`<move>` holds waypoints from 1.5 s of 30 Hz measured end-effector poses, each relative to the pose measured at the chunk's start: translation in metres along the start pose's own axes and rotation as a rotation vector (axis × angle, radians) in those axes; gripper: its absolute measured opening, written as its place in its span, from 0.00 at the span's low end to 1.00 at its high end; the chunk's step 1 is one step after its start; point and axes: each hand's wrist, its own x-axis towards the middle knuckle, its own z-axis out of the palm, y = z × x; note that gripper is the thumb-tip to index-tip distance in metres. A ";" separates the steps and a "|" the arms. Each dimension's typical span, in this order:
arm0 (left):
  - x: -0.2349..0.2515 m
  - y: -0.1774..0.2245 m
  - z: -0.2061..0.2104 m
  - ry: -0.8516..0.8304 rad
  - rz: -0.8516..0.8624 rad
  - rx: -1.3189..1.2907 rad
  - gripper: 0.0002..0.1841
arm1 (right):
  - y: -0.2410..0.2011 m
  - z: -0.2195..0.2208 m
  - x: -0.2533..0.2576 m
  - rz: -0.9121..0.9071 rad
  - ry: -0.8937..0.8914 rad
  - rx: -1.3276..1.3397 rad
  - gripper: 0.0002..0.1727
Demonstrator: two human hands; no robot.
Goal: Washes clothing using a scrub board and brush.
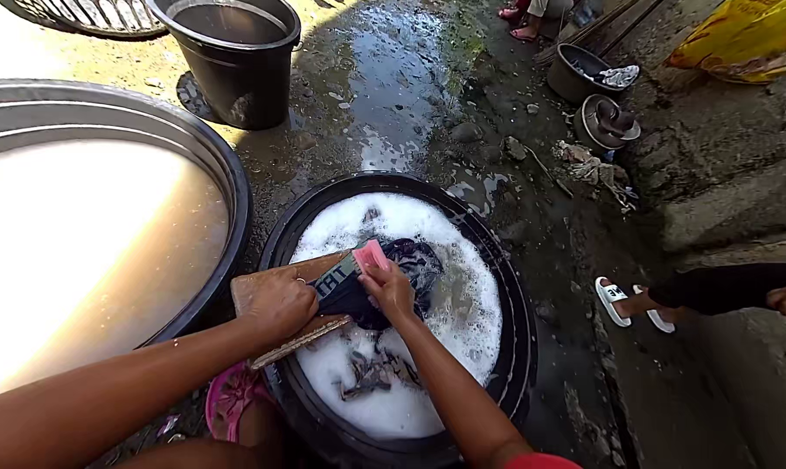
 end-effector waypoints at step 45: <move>0.079 0.039 -0.029 -0.131 0.065 -0.720 0.21 | 0.082 -0.109 0.054 -0.084 0.618 0.269 0.38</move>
